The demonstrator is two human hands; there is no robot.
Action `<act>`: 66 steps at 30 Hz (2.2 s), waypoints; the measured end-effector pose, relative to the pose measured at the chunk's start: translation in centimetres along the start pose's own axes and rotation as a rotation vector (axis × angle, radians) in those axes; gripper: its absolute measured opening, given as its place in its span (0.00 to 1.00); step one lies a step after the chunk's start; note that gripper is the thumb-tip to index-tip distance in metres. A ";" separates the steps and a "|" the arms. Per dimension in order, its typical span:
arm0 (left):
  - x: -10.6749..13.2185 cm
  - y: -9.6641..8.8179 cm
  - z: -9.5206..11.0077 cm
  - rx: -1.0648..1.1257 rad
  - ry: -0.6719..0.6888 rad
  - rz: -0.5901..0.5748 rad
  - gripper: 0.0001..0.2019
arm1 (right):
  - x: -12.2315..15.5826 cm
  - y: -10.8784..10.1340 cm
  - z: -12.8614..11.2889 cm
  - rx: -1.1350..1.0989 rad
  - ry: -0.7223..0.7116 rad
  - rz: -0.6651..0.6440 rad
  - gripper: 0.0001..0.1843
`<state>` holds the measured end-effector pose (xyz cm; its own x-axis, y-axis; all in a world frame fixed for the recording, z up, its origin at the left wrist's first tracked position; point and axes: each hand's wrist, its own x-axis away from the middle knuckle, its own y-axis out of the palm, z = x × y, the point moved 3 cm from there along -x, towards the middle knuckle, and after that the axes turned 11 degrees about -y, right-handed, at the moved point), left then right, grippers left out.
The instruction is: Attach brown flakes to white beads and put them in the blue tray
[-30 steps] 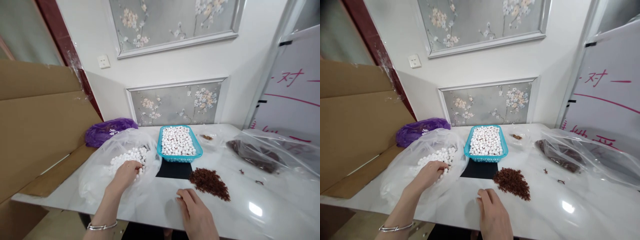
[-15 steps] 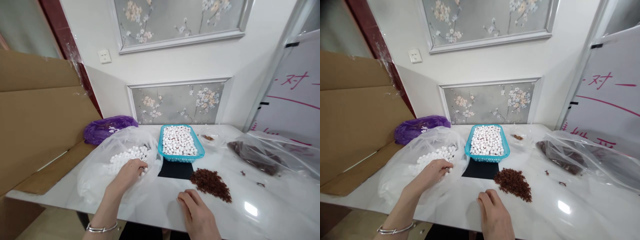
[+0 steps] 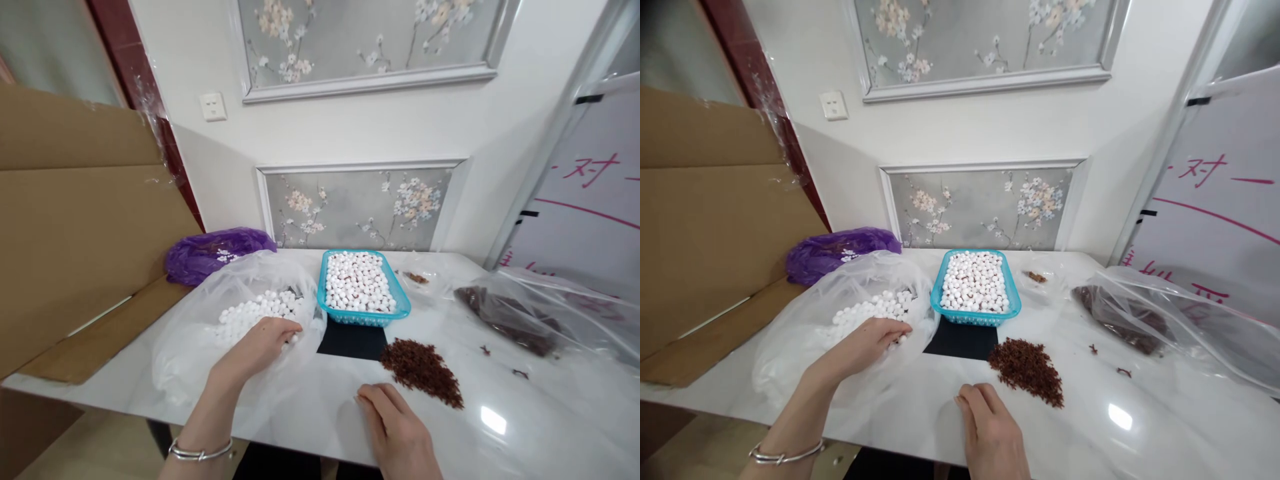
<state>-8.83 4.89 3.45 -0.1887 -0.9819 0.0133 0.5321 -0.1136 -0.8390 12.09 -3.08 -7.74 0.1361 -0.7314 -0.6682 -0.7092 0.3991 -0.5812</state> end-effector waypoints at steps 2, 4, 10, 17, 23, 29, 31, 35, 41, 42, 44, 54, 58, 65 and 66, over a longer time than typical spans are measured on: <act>0.0 0.1 0.0 0.017 0.001 0.004 0.14 | 0.2 0.1 0.2 0.023 -0.001 0.002 0.16; 0.0 0.3 0.0 0.033 -0.002 0.017 0.12 | 0.2 0.2 0.2 0.046 -0.010 0.011 0.16; 0.0 -0.7 -0.1 0.103 -0.037 0.185 0.11 | 0.3 -0.3 -0.1 0.038 0.065 0.089 0.14; 3.9 3.2 2.6 1.084 -0.217 -0.039 0.10 | -0.3 -1.8 0.0 -0.262 0.289 0.089 0.12; 5.0 10.7 5.0 1.703 -0.430 -0.435 0.07 | -1.4 -3.5 -0.9 -0.497 0.428 0.105 0.12; 3.9 12.2 4.7 1.763 -0.363 -0.523 0.08 | -2.1 -3.2 -2.1 -0.638 0.458 0.148 0.09; 3.9 12.2 4.5 1.767 -0.347 -0.523 0.09 | -2.4 -2.8 -2.4 -0.685 0.450 0.124 0.10; 3.8 12.5 4.2 1.781 -0.368 -0.475 0.07 | -2.8 -2.1 -2.8 -0.760 0.448 0.111 0.10; 3.7 12.8 4.3 1.748 -0.309 -0.414 0.08 | -2.7 -2.1 -2.9 -0.598 0.314 0.086 0.08; 3.7 12.8 4.3 1.742 -0.305 -0.406 0.08 | -2.7 -2.1 -2.8 -0.563 0.295 0.089 0.08; 3.8 13.0 4.3 1.731 -0.307 -0.396 0.07 | -2.6 -2.1 -2.8 -0.510 0.260 0.097 0.08; 3.6 13.0 4.3 1.741 -0.321 -0.376 0.07 | -2.7 -1.8 -2.9 -0.345 0.148 0.148 0.09; 3.6 13.1 4.3 1.761 -0.314 -0.357 0.08 | -2.6 -1.6 -3.1 -0.302 0.121 0.176 0.10; 3.7 13.2 4.2 1.748 -0.306 -0.352 0.09 | -2.5 -1.5 -2.9 -0.389 0.169 0.146 0.10; 3.7 13.2 4.2 1.744 -0.305 -0.351 0.09 | -2.5 -1.4 -2.9 -0.402 0.178 0.140 0.10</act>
<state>0.93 -0.88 -5.25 -0.4363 -0.8472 0.3032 0.7068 -0.1141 0.6982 10.78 -3.37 -3.89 -0.0759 -0.7831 -0.6172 -0.9291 0.2802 -0.2413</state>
